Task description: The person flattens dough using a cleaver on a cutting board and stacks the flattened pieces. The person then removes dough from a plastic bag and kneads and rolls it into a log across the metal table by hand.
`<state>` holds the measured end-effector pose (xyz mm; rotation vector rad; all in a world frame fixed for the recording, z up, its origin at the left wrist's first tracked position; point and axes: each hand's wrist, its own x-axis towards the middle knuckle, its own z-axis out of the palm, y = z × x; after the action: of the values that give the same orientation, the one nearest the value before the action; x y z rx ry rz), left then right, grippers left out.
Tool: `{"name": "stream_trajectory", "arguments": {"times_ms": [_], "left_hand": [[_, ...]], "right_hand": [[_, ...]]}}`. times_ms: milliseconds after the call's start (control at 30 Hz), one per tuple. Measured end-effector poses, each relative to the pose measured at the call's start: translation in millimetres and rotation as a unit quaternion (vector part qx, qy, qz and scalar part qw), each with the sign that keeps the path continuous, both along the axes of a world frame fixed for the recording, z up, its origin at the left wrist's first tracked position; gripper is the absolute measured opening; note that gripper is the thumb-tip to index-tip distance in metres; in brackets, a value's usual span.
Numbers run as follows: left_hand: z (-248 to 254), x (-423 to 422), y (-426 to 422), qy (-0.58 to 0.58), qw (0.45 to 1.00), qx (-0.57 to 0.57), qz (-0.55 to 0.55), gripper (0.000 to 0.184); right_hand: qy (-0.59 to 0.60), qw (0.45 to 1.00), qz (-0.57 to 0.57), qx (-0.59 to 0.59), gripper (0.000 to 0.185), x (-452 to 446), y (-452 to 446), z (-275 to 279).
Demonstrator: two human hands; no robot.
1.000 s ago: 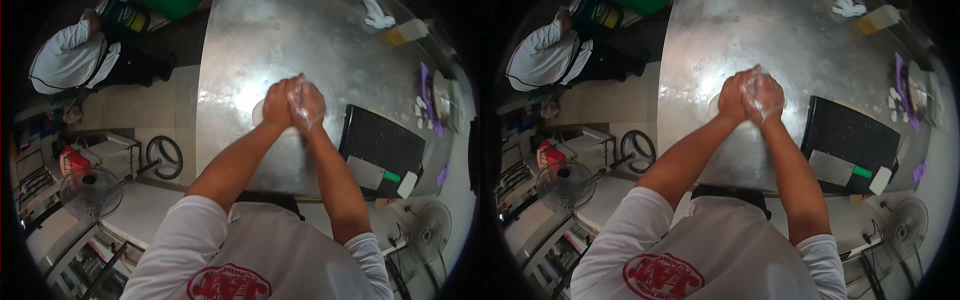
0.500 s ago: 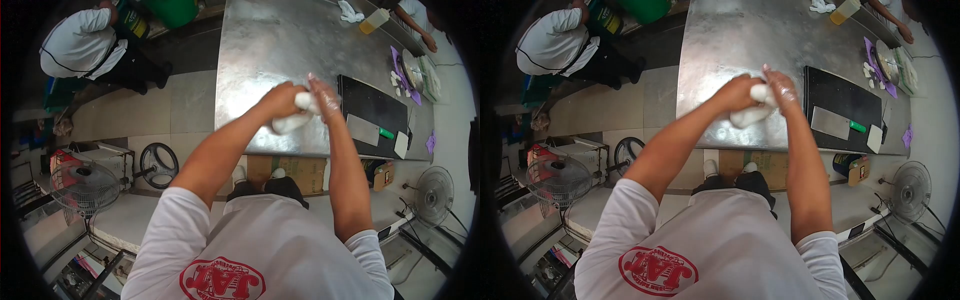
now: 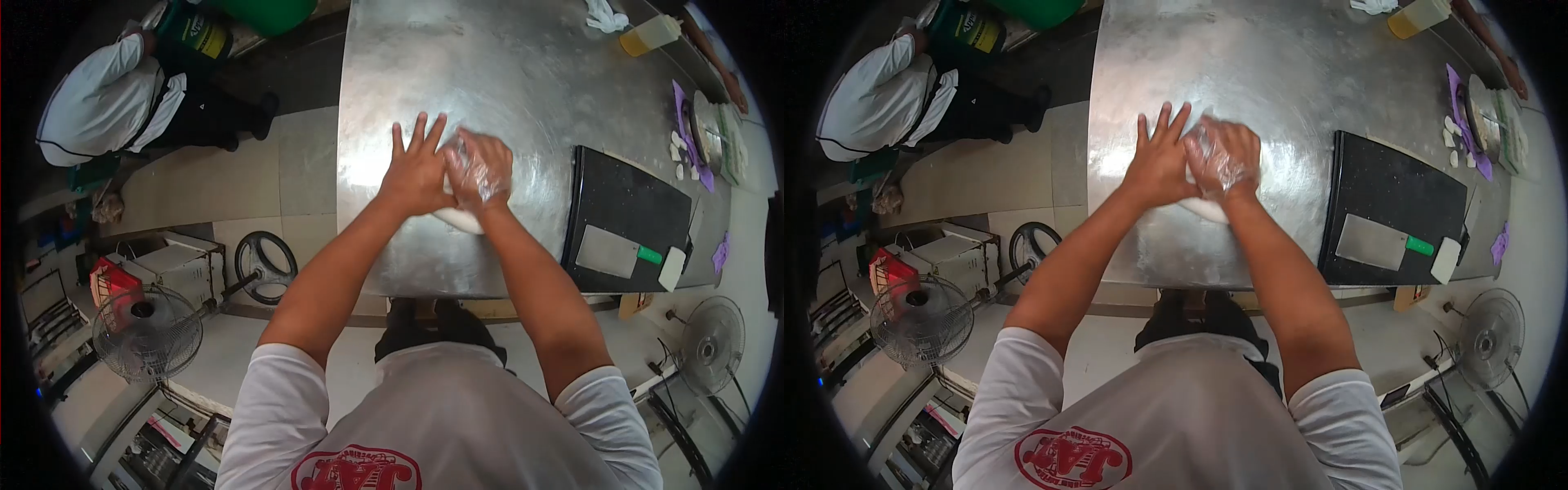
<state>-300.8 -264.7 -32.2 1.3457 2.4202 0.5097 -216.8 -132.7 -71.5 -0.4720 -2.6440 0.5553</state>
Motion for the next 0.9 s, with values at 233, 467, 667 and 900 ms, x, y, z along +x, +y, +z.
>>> {"name": "stream_trajectory", "arguments": {"times_ms": [233, 467, 667, 900], "left_hand": [[-3.3, 4.4, 7.1, -0.021, 0.997, 0.058, 0.036, 0.085], [65.5, 74.2, 24.8, -0.063, 0.997, -0.041, 0.026, 0.054], [-1.0, 143.1, 21.8, 0.226, 0.972, 0.060, 0.028, 0.044], [-17.9, 93.9, 42.8, 0.145, 0.984, 0.073, 0.077, 0.041]], "right_hand": [[-0.082, 0.994, 0.058, -0.031, 0.037, -13.0, 16.5, 14.9], [0.080, 0.930, 0.117, -0.338, 0.041, 74.4, 19.8, -20.5], [0.117, 0.953, 0.075, -0.271, 0.061, 131.8, -14.2, 11.5], [0.117, 0.974, 0.065, -0.184, 0.063, 73.3, 6.3, -1.1]]}}
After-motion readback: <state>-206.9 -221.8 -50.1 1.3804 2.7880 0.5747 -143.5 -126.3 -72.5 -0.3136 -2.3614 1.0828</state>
